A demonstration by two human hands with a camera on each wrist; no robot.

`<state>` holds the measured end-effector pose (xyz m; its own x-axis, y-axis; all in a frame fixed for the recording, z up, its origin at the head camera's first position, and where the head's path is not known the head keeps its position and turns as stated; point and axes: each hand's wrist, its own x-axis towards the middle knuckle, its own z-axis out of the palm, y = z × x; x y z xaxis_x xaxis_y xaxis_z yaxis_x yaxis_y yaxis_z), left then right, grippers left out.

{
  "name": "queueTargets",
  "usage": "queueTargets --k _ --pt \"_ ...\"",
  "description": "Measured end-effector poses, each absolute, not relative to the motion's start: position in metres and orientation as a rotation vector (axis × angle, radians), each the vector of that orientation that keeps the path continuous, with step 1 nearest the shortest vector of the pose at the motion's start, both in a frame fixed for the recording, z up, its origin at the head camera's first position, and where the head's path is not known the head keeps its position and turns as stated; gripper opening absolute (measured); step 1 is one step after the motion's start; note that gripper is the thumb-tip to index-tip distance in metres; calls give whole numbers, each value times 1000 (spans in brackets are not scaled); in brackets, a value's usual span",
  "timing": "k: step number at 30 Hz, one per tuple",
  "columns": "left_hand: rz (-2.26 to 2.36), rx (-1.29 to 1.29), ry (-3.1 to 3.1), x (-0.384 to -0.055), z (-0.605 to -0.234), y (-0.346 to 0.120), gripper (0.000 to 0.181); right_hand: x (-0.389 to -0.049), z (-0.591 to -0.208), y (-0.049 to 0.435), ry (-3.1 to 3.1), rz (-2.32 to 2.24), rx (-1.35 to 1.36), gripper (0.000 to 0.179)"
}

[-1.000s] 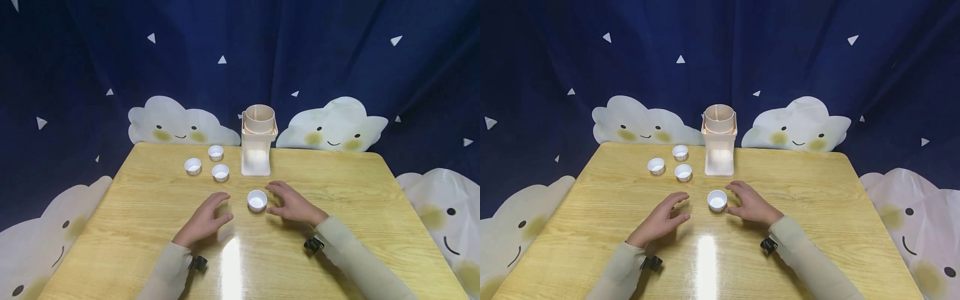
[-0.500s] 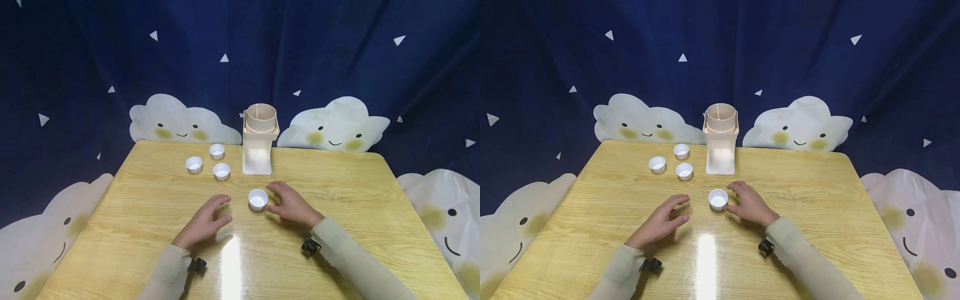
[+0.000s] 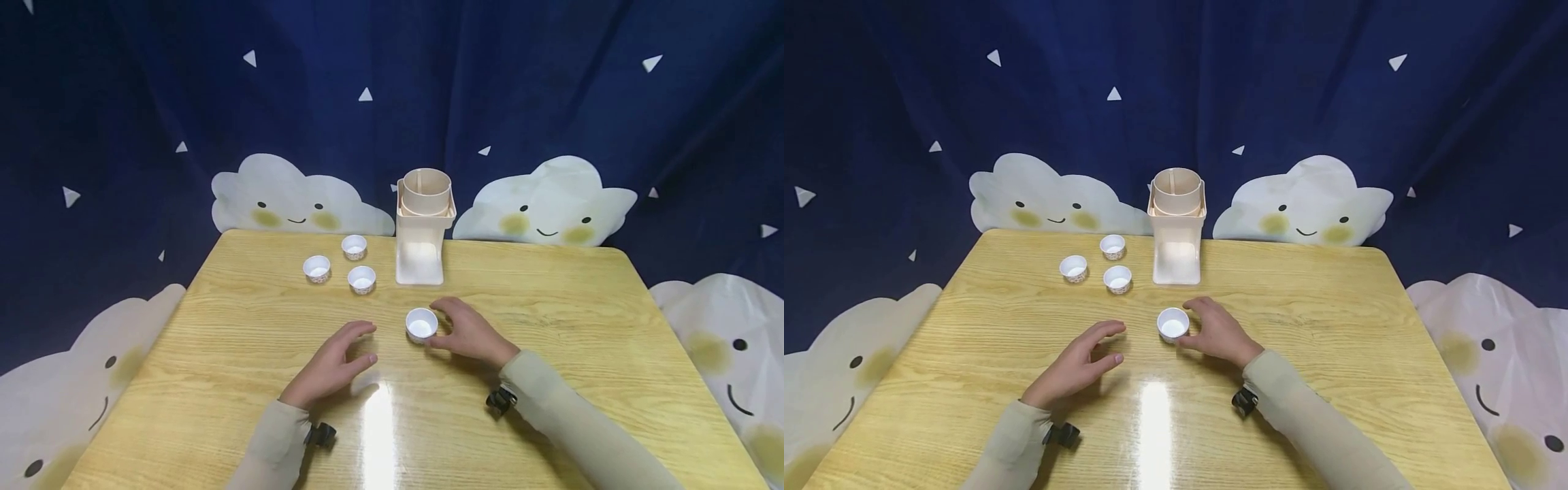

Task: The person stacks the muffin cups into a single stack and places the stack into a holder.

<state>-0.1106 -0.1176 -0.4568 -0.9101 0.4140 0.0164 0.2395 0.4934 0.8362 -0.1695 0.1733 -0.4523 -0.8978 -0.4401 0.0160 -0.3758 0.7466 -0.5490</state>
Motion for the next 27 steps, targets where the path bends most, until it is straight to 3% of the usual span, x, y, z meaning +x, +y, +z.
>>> queueTargets --k 12,27 --pt "1370 549 2569 -113 -454 -124 51 -170 -457 167 2810 -921 -704 58" --pt "1337 556 2572 -117 -452 -128 48 -167 -457 165 2819 -878 -655 62"
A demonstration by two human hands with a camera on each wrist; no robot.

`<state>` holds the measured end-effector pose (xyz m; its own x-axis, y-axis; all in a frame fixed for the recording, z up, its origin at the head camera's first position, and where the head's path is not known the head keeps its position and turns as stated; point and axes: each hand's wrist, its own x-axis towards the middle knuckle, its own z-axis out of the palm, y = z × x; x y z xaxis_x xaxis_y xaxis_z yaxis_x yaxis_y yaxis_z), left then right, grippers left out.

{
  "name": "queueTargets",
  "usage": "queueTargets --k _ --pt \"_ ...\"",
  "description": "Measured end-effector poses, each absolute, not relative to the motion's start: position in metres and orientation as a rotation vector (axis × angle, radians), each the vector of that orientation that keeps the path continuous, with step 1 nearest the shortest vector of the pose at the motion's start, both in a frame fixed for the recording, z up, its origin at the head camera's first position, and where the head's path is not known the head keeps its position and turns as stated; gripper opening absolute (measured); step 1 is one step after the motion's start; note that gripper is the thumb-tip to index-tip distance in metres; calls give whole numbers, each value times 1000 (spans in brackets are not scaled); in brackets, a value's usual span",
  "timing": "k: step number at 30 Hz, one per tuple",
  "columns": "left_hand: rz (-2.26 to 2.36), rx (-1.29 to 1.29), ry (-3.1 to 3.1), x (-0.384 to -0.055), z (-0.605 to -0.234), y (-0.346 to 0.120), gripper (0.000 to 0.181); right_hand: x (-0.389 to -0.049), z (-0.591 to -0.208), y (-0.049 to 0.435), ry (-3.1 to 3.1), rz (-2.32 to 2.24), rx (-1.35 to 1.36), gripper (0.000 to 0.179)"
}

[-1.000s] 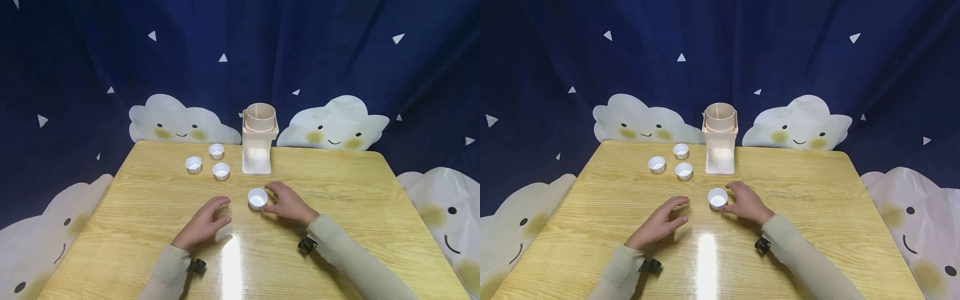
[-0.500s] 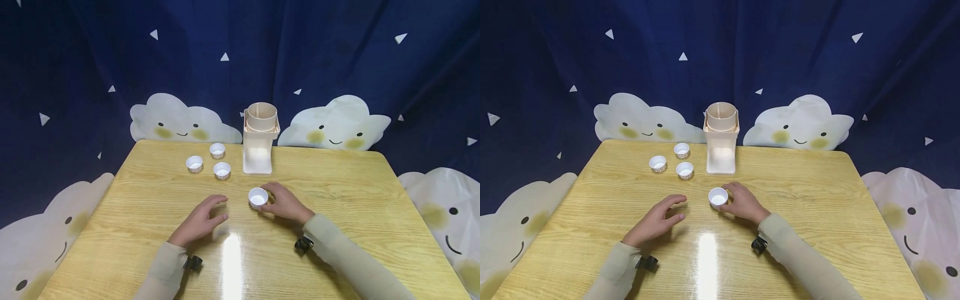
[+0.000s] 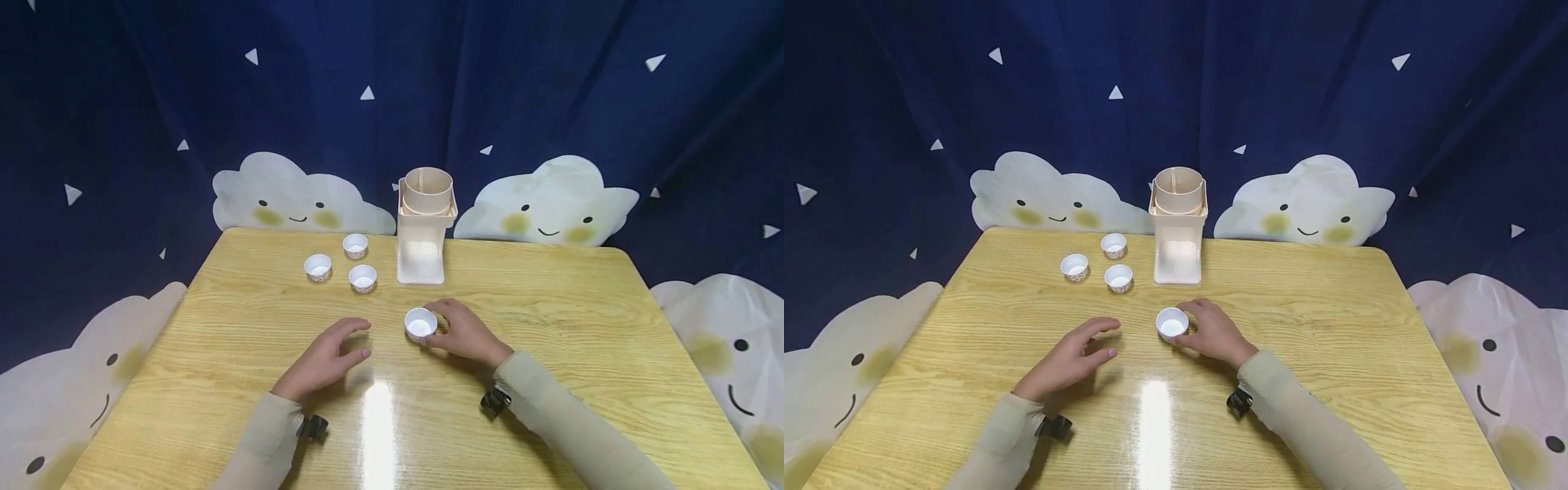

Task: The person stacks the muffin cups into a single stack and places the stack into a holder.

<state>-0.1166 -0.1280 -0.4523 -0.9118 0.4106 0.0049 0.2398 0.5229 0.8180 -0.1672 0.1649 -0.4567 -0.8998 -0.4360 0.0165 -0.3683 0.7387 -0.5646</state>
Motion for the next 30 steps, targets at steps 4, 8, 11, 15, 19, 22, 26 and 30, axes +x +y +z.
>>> queueTargets --k 4,8,11,15,19,22,26,30 --pt "1311 570 2612 -118 -446 -131 46 -166 -457 165 2812 -876 -648 63" --pt "1289 578 2643 -121 -440 -136 46 -166 -458 165 2806 -878 -645 64" --pt "1249 594 2690 -125 -437 -140 45 -166 -457 165 2808 -873 -639 65" --pt "1184 615 2786 -134 -433 -149 44 -166 -457 165 2815 -855 -637 65" --pt "1088 615 2910 -145 -422 -162 43 -167 -457 165 2808 -839 -626 65" --pt "1050 612 2986 -156 -414 -172 44 -167 -456 165 2798 -834 -614 66" --pt "1079 570 3068 -173 -411 -186 43 -168 -455 164 2793 -831 -609 66" --pt "1124 457 3124 -192 -420 -200 44 -167 -455 164 2786 -836 -626 65"
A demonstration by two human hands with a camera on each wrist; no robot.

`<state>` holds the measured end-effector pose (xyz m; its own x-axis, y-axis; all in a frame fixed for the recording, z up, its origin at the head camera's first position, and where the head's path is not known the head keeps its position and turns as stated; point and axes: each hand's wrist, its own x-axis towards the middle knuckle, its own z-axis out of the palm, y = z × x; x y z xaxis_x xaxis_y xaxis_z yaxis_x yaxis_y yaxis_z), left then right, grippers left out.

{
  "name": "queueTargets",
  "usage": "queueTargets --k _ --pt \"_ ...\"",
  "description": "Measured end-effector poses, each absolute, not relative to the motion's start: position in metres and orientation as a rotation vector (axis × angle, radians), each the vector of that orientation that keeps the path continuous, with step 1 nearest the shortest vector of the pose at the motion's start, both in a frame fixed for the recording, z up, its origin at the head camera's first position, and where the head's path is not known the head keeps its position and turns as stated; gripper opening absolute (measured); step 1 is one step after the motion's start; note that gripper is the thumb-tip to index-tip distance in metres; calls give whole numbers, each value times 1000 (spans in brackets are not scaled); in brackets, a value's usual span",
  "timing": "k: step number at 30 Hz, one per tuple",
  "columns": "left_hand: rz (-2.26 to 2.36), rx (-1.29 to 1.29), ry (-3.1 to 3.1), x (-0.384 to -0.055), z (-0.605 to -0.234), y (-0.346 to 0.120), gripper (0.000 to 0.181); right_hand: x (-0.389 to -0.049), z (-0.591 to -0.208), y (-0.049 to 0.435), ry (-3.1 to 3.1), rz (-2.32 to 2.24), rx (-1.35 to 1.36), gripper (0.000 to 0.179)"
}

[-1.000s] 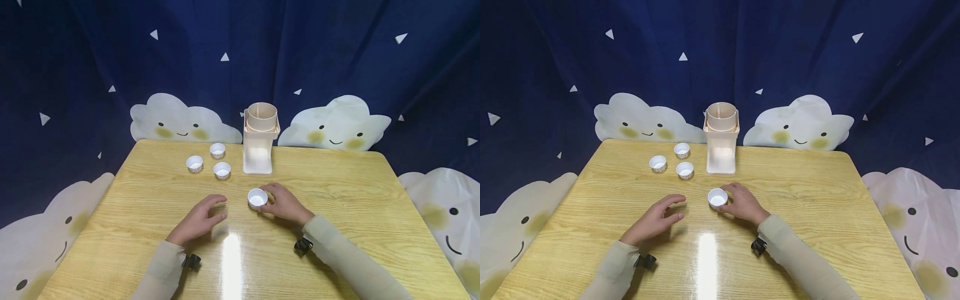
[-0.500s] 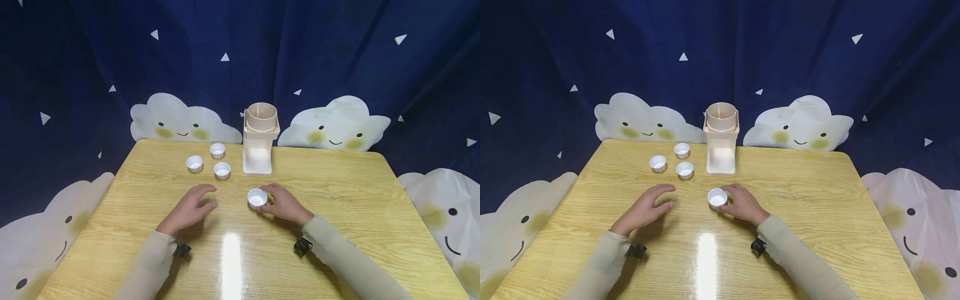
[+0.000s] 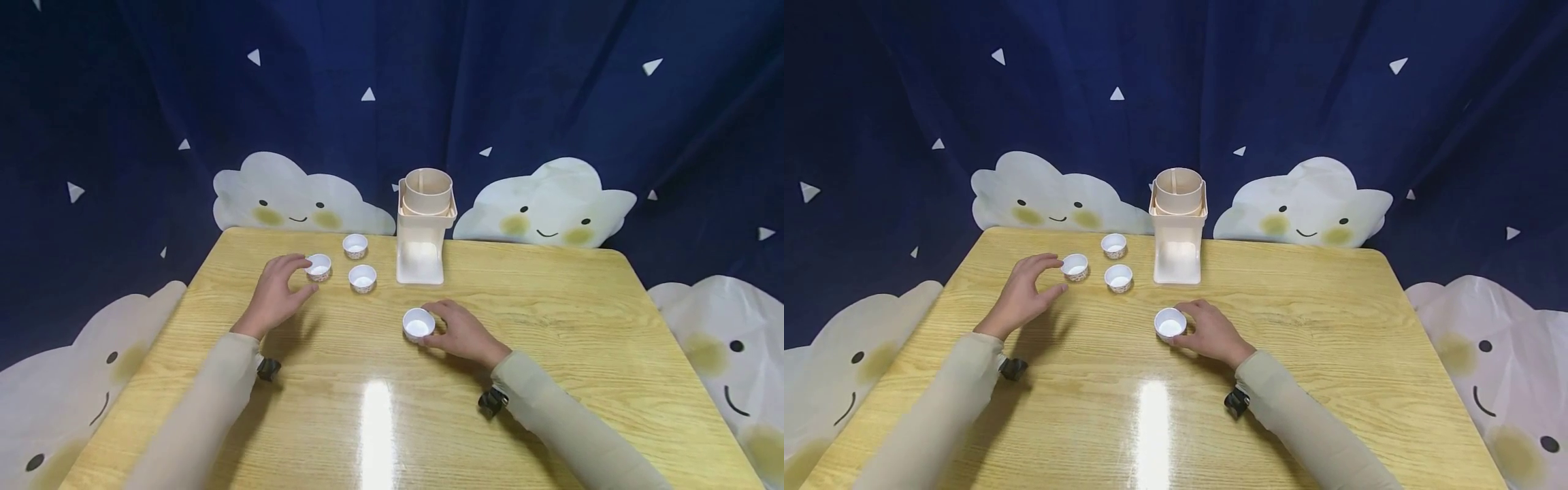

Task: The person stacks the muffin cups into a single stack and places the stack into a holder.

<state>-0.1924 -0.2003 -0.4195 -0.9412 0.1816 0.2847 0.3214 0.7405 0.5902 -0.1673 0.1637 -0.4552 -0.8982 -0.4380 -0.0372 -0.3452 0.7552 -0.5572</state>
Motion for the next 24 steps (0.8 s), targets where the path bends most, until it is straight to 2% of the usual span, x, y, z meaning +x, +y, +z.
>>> queueTargets --k 14,18,24 --pt "-1060 -230 -2916 -254 -457 -233 65 -169 -458 161 2782 -849 -645 66" --pt "-1076 -192 -2974 -265 -459 -234 75 -169 -456 162 2779 -854 -655 66" --pt "-1093 -136 -3028 -275 -468 -232 82 -168 -454 163 2765 -858 -643 65"
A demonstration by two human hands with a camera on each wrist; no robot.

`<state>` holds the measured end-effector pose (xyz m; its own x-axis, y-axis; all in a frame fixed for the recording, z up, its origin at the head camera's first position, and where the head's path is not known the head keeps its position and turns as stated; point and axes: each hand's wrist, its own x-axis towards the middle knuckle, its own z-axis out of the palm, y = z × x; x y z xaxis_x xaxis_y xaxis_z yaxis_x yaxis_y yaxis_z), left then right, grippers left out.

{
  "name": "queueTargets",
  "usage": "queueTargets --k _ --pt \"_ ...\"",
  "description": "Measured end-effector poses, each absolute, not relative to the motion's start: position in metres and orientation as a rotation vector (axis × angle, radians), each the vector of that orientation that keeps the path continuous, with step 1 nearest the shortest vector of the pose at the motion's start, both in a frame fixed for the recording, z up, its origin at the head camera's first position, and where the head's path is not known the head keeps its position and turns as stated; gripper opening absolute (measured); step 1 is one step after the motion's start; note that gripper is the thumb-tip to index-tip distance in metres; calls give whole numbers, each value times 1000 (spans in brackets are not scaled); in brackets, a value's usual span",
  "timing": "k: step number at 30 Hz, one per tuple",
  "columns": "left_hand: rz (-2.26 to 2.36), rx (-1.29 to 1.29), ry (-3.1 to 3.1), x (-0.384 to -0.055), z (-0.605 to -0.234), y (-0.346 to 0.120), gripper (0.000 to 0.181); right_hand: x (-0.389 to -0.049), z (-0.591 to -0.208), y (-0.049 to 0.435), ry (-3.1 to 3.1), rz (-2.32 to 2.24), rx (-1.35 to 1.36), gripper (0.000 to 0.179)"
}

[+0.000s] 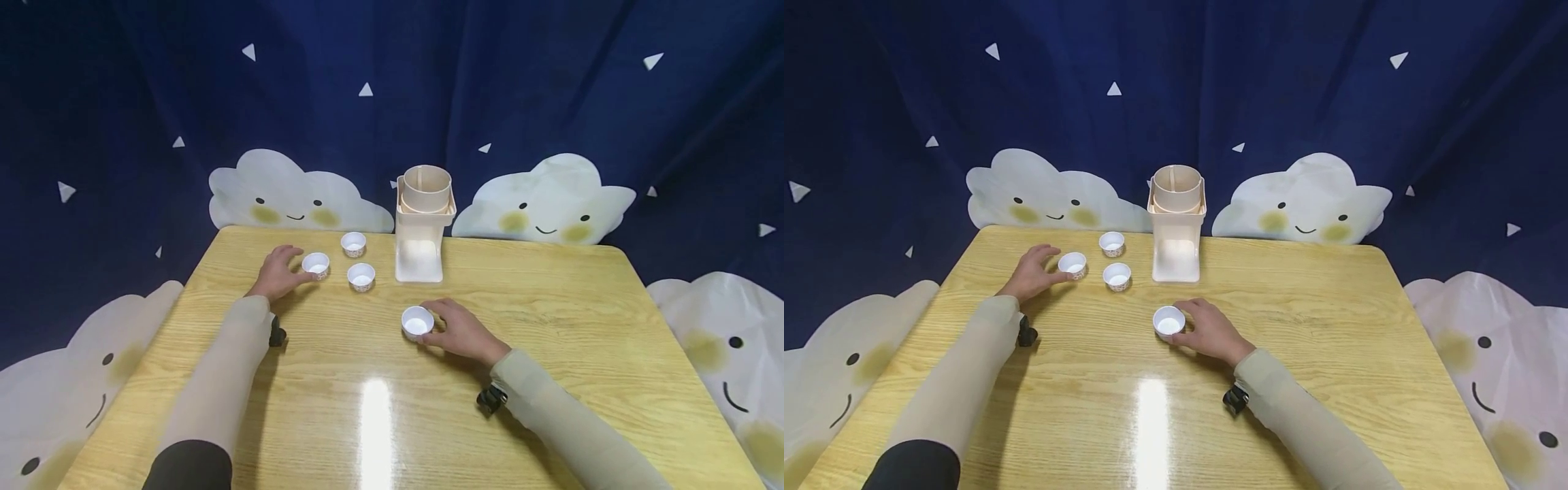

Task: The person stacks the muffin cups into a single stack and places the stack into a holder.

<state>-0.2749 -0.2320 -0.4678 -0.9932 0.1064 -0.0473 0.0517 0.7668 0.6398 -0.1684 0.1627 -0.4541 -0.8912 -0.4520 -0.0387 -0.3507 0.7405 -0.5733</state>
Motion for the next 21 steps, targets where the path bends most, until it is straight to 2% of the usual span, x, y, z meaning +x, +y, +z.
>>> queueTargets --k 8,21 --pt "1073 86 2845 -279 -476 -229 82 -169 -453 161 2771 -870 -671 63" --pt "1129 79 2838 -280 -480 -221 70 -168 -454 164 2768 -891 -664 63"
